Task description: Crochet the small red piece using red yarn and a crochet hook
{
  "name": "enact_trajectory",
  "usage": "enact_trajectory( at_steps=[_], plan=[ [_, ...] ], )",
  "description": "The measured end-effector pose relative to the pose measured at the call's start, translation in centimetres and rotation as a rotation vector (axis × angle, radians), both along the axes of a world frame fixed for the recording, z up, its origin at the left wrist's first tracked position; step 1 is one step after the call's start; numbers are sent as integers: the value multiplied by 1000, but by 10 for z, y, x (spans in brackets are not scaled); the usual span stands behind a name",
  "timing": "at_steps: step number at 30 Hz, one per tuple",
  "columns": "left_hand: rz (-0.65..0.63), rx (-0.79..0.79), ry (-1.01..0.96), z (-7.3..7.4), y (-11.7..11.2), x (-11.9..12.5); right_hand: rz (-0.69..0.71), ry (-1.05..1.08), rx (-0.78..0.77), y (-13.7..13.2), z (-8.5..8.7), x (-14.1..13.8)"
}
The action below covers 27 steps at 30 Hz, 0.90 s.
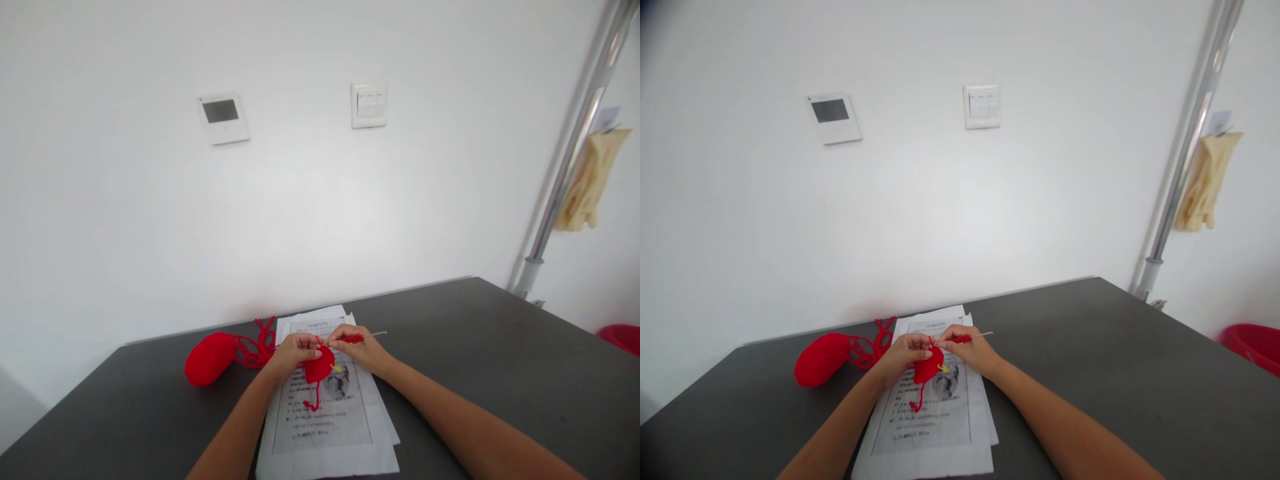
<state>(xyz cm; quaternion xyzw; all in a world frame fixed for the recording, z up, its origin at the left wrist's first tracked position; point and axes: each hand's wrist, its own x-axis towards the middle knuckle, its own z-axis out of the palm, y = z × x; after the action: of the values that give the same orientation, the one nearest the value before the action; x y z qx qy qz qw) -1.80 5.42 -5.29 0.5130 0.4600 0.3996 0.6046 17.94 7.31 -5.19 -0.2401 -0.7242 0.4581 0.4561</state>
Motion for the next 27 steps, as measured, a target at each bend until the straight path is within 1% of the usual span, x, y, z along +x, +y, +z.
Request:
enact_trajectory(
  at_steps=[5,7,8,10,13,14,16,18,20,22,24,27],
  plan=[
    [34,26,-13,-3,3,2,44,-103,309,-3,1,4],
    [50,92,46,-1,4,3,52,-140,340,-4,1,4],
    [56,153,105,1,4,3,24,-149,319,-4,1,4],
    [84,327,263,6,3,2,-35,-142,237,-3,1,4],
    [165,562,489,13,1,-1,-56,-54,106,-1,1,3],
    [197,606,534,15,1,-1,-52,-19,71,0,2,2],
    [252,641,579,17,0,-2,-42,36,3,2,2,1],
    [286,615,550,16,1,-1,-28,71,-51,4,2,0],
    [279,508,429,13,2,3,-12,96,-77,4,2,-1],
    [229,351,244,11,3,9,-13,110,-78,3,1,-1],
    [160,227,89,9,1,15,-20,109,-66,2,1,-2],
    [99,135,-38,10,-3,21,-30,86,-40,-2,3,-2]
  ],
)
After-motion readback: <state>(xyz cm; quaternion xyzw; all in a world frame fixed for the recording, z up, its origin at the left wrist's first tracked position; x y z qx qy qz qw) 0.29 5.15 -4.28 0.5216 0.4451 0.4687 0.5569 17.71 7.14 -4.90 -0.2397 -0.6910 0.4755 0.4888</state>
